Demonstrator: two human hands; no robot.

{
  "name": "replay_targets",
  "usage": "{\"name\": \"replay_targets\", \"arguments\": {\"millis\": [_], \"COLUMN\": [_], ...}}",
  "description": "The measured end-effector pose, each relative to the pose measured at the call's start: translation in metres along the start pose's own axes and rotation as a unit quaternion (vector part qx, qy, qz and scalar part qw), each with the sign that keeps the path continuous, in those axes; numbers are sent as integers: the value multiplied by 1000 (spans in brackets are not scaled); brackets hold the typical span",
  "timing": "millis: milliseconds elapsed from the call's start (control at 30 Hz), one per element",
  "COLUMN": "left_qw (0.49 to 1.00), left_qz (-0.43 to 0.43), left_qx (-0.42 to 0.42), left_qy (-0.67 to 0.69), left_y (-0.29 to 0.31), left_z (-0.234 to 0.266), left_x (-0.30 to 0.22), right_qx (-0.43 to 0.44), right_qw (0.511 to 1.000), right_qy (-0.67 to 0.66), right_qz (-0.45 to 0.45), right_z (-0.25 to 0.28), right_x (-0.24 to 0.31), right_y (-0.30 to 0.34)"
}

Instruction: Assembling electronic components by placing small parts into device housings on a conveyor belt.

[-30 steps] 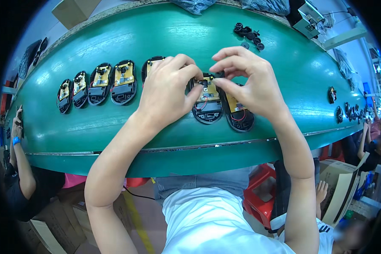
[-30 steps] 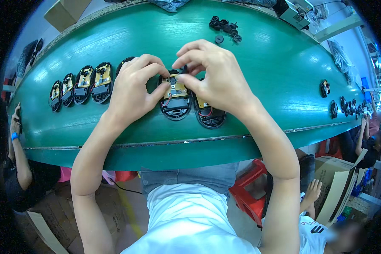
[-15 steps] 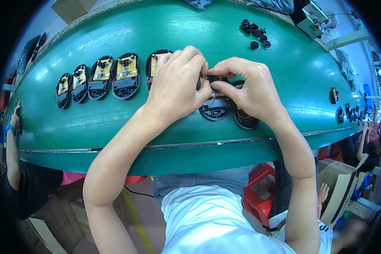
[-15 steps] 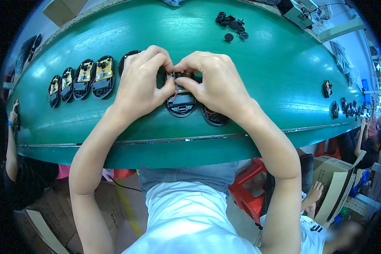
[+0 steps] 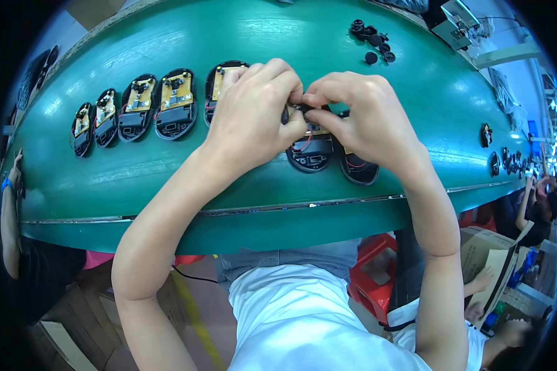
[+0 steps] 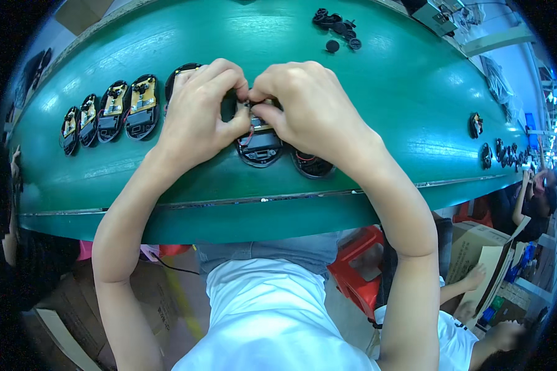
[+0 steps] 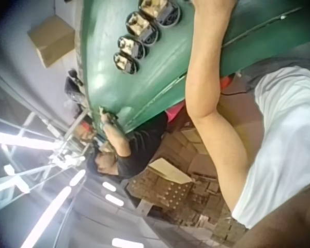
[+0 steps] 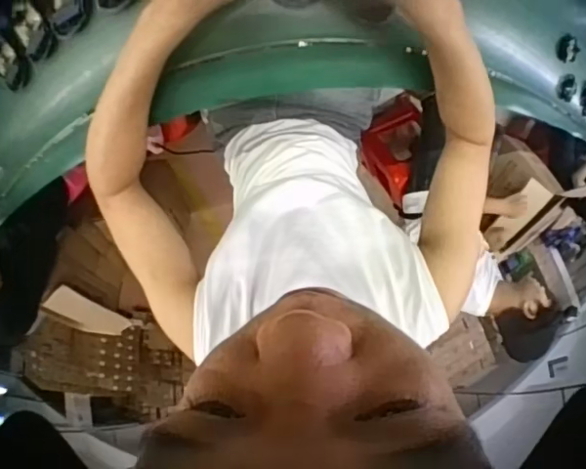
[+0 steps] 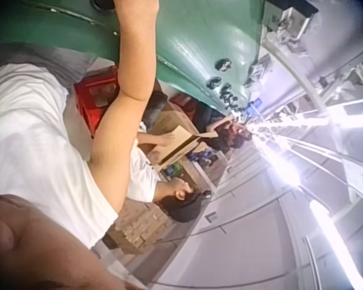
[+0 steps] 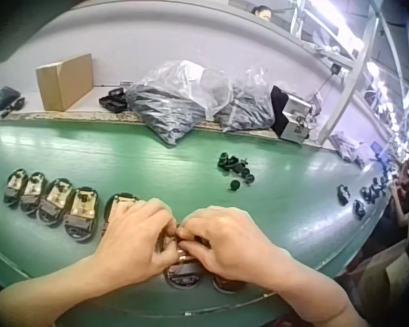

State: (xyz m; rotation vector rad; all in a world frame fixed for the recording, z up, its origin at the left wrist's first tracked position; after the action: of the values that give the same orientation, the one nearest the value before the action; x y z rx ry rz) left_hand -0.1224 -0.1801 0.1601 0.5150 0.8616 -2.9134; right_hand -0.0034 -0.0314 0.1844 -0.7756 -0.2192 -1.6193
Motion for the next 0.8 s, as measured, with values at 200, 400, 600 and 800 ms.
{"name": "replay_targets", "arguments": {"millis": [200, 400, 600, 800], "left_qw": [999, 999, 998, 986], "left_qz": [-1, 3, -39, 75], "left_qx": [-8, 3, -16, 143], "left_qy": [37, 43, -54, -41], "left_y": [3, 2, -6, 3], "left_z": [6, 5, 60, 102], "left_x": [2, 1, -1, 42], "right_qx": [10, 46, -138, -107], "right_qw": [997, 987, 973, 956], "right_qy": [-65, -115, -40, 128], "right_qz": [-45, -99, -179, -242], "right_z": [-1, -8, 54, 39], "right_x": [-12, -26, -67, -84], "right_y": [3, -1, -8, -9]}}
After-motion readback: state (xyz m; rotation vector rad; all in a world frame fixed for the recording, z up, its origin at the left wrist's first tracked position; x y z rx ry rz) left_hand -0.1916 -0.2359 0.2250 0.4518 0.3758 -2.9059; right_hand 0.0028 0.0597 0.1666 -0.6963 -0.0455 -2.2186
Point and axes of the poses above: each hand's wrist, its own y-axis away from the middle knuckle, its own z-axis out of the back of the hand, x = y × z, the point moved 1 cm from there along -y, towards the middle knuckle, and after that the axes turned 10 degrees about -z, right-handed, at the moved point
